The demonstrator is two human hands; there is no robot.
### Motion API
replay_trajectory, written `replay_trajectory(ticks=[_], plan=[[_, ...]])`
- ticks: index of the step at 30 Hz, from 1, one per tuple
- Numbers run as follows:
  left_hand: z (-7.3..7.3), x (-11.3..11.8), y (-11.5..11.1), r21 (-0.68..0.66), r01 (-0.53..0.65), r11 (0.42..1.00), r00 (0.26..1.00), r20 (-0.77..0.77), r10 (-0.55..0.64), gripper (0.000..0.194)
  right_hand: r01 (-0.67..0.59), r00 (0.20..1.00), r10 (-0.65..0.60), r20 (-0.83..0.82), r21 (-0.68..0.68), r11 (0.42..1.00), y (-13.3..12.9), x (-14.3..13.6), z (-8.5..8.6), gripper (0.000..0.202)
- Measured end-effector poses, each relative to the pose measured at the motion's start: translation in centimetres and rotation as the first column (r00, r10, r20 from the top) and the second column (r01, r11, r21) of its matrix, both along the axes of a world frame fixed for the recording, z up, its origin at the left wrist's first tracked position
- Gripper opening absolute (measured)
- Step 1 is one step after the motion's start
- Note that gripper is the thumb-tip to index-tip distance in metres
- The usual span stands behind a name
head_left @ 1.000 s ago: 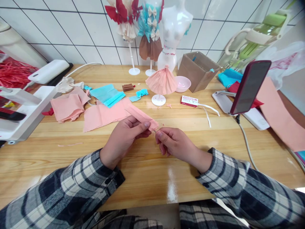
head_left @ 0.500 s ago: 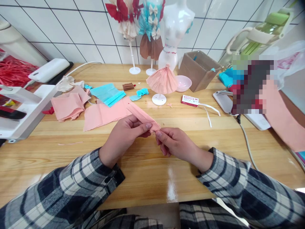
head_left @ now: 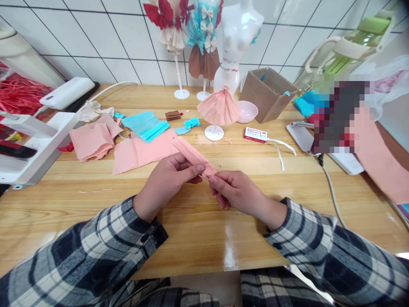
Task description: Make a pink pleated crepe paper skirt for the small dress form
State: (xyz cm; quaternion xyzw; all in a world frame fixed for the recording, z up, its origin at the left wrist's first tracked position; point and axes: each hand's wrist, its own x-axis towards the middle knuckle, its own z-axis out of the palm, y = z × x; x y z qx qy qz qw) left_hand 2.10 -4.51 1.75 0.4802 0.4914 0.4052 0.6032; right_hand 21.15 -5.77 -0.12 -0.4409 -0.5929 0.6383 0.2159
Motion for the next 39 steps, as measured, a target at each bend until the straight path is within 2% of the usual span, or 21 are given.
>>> replay_trajectory(ticks=[14,19,24,28,33,39], plan=[[-0.09,-0.14,0.01,0.014,0.025,1.000,1.000,-0.018,-0.024,0.012,-0.011,1.000,0.011,0.014,0.006,1.000,-0.01,-0.03,0.35,0.041],[-0.14,-0.03,-0.05,-0.050,0.007,0.999,0.999,0.051,-0.004,0.014,0.008,1.000,-0.008,0.009,-0.004,1.000,0.07,-0.10,0.33,0.041],[-0.18,0.14,-0.05,-0.108,-0.061,0.992,0.984,0.159,0.078,0.016,0.003,1.000,-0.003,0.029,-0.002,1.000,0.02,-0.18,0.28,0.041],[-0.31,0.20,-0.11,-0.128,-0.084,0.988,0.976,0.191,0.108,0.016,0.001,0.999,-0.002,0.032,0.050,0.999,-0.13,-0.10,0.39,0.039],[-0.35,0.27,-0.20,-0.137,-0.063,0.989,0.977,0.193,0.089,0.019,0.002,0.998,-0.013,0.063,0.166,0.986,-0.20,0.00,0.36,0.036],[-0.56,0.51,-0.38,-0.161,-0.044,0.986,0.974,0.212,0.078,0.019,0.029,0.999,-0.033,0.027,0.130,0.991,-0.30,-0.14,-0.33,0.042]])
